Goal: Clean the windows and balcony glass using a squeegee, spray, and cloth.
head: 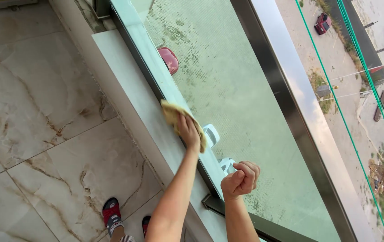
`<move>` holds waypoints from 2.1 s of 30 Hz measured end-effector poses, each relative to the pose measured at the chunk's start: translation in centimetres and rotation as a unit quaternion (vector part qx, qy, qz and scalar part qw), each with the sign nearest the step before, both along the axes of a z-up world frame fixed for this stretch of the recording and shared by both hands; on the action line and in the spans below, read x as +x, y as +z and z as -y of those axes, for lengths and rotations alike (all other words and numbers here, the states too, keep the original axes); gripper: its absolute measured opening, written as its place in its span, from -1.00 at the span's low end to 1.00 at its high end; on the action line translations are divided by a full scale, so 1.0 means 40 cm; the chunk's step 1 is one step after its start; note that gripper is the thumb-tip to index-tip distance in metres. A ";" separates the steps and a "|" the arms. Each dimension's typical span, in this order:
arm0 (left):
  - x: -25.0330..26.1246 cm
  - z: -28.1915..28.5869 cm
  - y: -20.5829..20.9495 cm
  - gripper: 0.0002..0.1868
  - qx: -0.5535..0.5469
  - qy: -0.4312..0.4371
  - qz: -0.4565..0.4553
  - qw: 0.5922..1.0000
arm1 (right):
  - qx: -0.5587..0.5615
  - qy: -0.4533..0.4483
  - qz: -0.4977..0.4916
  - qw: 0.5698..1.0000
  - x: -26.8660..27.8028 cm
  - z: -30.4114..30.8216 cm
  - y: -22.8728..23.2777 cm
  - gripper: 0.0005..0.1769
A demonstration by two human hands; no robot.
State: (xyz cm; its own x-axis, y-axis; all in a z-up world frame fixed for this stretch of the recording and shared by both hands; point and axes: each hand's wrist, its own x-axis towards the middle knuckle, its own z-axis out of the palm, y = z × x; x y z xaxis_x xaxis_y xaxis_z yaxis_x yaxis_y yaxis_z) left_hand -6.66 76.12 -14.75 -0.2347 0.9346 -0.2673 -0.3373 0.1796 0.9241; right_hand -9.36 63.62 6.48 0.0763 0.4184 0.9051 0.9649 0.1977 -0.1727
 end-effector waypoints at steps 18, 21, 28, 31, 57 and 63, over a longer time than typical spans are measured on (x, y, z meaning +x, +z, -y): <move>-0.181 -0.414 0.041 -0.50 0.045 0.006 -0.026 0.999 | -0.003 0.082 0.008 0.997 -0.137 -0.388 -0.019 -0.61; -0.162 -0.293 0.280 -0.48 0.212 0.026 -0.185 0.959 | 0.037 0.096 -0.035 0.994 -0.131 -0.422 -0.041 -0.60; -0.341 -0.769 0.574 -0.45 0.377 -0.089 -0.263 0.884 | 0.032 0.108 -0.033 0.993 -0.194 -0.564 -0.029 -0.65; -0.362 -0.887 0.407 -0.51 0.323 0.038 -0.159 0.932 | 0.005 0.105 -0.035 0.994 -0.207 -0.616 -0.039 -0.65; -0.367 -0.950 -0.155 -0.52 0.114 0.008 -0.144 0.983 | -0.118 0.042 -0.074 0.989 -0.392 -0.941 -0.163 -0.68; -0.360 -0.906 -0.152 -0.43 -0.038 0.009 -0.075 0.996 | -0.154 0.014 -0.102 0.983 -0.397 -0.908 -0.168 -0.70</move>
